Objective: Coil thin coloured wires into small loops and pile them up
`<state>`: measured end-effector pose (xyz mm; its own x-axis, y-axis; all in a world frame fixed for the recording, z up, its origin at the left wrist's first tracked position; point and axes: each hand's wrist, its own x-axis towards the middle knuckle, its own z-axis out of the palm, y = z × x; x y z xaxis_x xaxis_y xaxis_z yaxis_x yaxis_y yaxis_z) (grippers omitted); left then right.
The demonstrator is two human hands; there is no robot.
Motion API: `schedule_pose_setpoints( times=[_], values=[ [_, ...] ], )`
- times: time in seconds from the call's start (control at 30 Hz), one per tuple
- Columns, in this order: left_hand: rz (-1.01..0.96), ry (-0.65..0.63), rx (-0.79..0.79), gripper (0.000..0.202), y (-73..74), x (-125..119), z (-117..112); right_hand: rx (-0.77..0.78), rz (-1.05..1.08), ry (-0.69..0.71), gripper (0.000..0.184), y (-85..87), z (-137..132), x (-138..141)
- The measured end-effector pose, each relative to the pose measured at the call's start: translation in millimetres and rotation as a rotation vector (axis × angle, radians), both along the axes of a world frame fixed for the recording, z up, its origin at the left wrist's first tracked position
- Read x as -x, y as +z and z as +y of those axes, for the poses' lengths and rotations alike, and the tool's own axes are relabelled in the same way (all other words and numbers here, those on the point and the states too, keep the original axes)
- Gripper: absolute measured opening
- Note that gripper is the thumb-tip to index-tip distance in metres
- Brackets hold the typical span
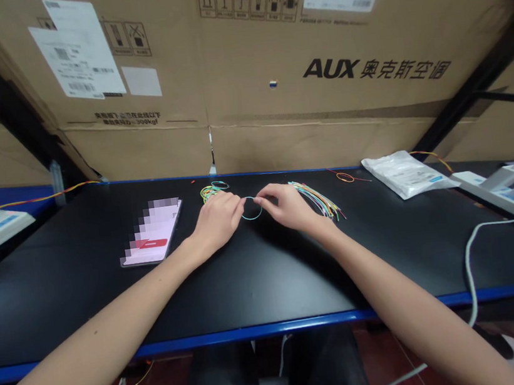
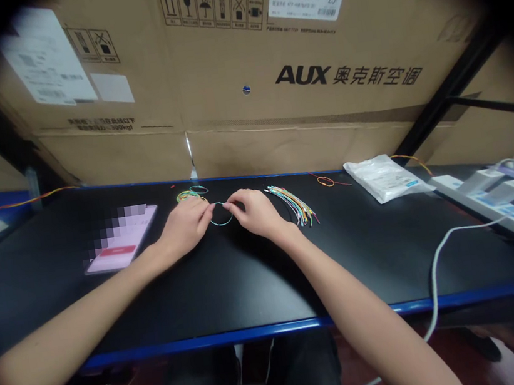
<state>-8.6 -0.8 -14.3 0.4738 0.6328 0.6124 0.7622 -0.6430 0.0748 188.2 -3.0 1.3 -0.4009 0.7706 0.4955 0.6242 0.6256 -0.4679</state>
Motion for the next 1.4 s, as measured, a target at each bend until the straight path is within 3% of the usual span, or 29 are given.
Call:
schedule_pose_setpoints(
  times=[0.1, 0.27, 0.37, 0.6, 0.77, 0.83, 0.9, 1.07, 1.17, 1.23, 1.4],
  values=[
    [-0.152, 0.001, 0.229, 0.038, -1.4, -5.1, -3.0, -0.190, -0.084, -0.059, 0.013, -8.4, 2.4, 0.9],
    [-0.300, -0.031, 0.420, 0.041, 1.5, -9.8, -6.2, -0.283, -0.112, -0.100, 0.013, -9.5, 2.8, 0.9],
    [-0.234, -0.045, 0.367, 0.033, -0.2, -9.3, -5.8, -0.290, -0.135, -0.111, 0.015, -9.0, 4.0, -0.1],
    [-0.126, -0.091, 0.052, 0.022, -11.2, -6.6, -3.3, -0.248, -0.201, -0.111, 0.017, -8.0, 4.6, 0.5],
    [-0.029, -0.067, -0.091, 0.024, -7.1, -5.8, -7.8, -0.013, -0.021, -0.058, 0.016, -6.9, 3.0, 4.6],
    [-0.043, -0.054, -0.098, 0.023, -5.6, -6.3, -8.4, 0.031, 0.038, -0.054, 0.016, -7.3, 2.6, 5.5],
    [-0.104, -0.037, -0.050, 0.021, -4.9, -7.4, -7.6, -0.025, 0.019, -0.073, 0.014, -8.5, 2.1, 5.9],
    [-0.320, -0.037, 0.284, 0.026, 0.2, -10.9, -5.5, -0.198, -0.126, -0.102, 0.007, -12.9, 1.5, 5.3],
    [-0.363, -0.048, 0.390, 0.026, 3.7, -12.2, -7.1, -0.244, -0.167, -0.116, 0.007, -13.7, 2.1, 4.4],
    [-0.340, -0.054, 0.342, 0.024, 3.0, -12.4, -8.2, -0.257, -0.181, -0.134, 0.011, -12.6, 2.1, 4.0],
    [-0.152, -0.061, -0.008, 0.019, -5.1, -9.5, -8.4, -0.243, -0.218, -0.153, 0.018, -6.9, -0.6, 4.4]
  ],
)
